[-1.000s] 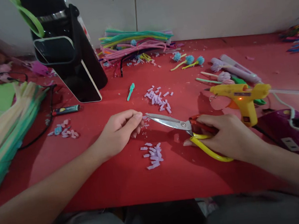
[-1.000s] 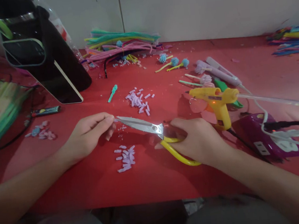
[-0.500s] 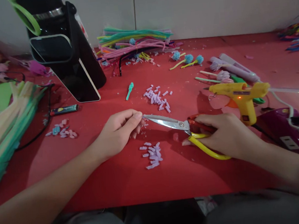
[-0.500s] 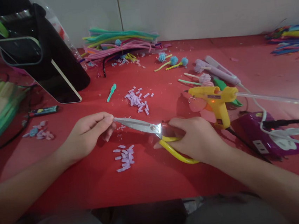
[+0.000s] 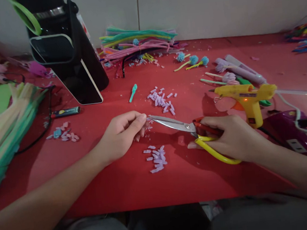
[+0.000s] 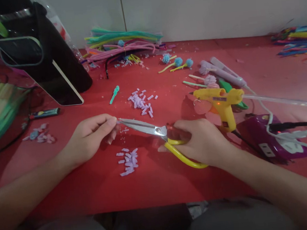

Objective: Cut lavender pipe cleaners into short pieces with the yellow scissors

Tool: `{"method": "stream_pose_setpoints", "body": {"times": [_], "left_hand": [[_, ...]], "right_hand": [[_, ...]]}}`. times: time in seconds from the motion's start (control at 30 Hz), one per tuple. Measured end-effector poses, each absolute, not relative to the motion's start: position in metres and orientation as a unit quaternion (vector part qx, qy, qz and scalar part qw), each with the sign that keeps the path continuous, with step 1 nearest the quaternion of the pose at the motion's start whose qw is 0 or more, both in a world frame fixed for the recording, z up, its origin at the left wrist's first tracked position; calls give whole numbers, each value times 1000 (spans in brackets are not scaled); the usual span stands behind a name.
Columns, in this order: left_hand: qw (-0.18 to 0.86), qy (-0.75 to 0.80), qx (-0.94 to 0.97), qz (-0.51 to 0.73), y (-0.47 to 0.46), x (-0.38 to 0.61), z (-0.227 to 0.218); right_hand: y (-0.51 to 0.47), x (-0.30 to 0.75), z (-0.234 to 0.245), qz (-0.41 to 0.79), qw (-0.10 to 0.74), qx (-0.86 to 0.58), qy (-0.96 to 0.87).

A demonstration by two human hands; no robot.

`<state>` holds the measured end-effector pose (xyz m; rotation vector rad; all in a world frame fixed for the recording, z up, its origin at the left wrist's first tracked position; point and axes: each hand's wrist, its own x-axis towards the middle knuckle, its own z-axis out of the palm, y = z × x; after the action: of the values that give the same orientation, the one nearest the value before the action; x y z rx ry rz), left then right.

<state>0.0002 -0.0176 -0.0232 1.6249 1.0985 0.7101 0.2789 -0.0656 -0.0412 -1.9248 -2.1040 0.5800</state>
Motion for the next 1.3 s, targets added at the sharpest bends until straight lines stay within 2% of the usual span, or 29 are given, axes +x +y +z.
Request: {"method": "stream_pose_setpoints", "body": {"times": [1.3], "left_hand": [[477, 465, 690, 284, -16, 0, -23]], "right_hand": [[-63, 281, -41, 215, 107, -652, -720]]}}
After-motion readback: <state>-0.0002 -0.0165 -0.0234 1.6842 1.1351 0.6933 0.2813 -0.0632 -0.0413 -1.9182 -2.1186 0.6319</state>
